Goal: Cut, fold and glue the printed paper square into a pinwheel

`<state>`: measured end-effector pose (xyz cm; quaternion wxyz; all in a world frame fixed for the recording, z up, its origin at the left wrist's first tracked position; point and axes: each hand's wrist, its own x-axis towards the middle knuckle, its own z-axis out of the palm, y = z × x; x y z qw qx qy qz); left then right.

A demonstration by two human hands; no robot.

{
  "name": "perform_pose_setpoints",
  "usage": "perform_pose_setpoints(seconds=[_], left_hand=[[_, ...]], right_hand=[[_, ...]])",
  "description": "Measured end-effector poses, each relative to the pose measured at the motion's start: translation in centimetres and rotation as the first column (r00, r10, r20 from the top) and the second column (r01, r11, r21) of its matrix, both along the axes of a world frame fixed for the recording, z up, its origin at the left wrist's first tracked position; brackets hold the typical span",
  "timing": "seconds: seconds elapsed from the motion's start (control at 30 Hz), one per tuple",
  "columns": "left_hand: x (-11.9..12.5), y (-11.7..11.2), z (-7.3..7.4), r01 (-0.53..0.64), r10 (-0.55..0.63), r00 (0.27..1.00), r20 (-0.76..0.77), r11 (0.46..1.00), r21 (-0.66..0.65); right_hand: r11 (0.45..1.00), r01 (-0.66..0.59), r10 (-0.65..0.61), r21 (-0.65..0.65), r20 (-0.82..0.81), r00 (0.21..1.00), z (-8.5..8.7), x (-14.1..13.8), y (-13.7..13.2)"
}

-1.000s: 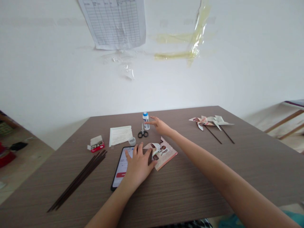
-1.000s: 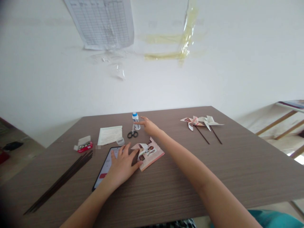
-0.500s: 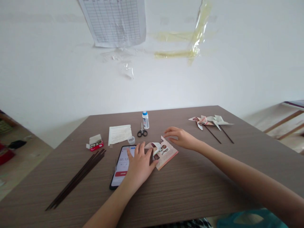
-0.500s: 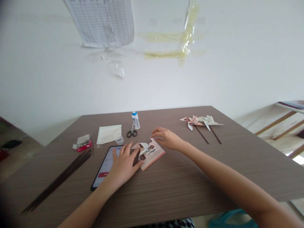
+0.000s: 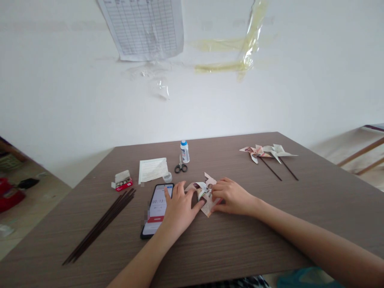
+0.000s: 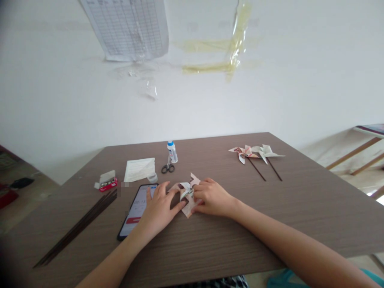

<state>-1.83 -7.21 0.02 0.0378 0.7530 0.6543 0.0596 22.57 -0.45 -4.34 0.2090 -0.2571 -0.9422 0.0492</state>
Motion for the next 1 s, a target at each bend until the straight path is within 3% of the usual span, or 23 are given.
perform_pose_setpoints(seconds=[0.37, 0.6, 0.77, 1.0], left_hand=[[0.0, 0.5, -0.1, -0.009, 0.009, 1.000, -0.003, 0.999, -0.044], [0.0, 0.5, -0.2, -0.007, 0.007, 1.000, 0.001, 0.999, -0.041], [-0.1, 0.6, -0.4, -0.005, 0.006, 1.000, 0.007, 1.000, -0.029], [-0.1, 0.6, -0.5, -0.010, 0.010, 1.000, -0.009, 0.999, -0.032]], right_hand=[[0.994, 0.112, -0.112, 0.013, 0.009, 0.994, -0.7, -0.2, -1.0], [0.988, 0.153, -0.149, -0.035, 0.096, 0.984, 0.0, -0.4, -1.1], [0.985, 0.163, -0.155, -0.050, 0.145, 0.977, 0.4, -0.6, -1.3], [0.990, 0.138, -0.134, -0.034, 0.087, 0.987, 0.0, -0.4, -1.0]])
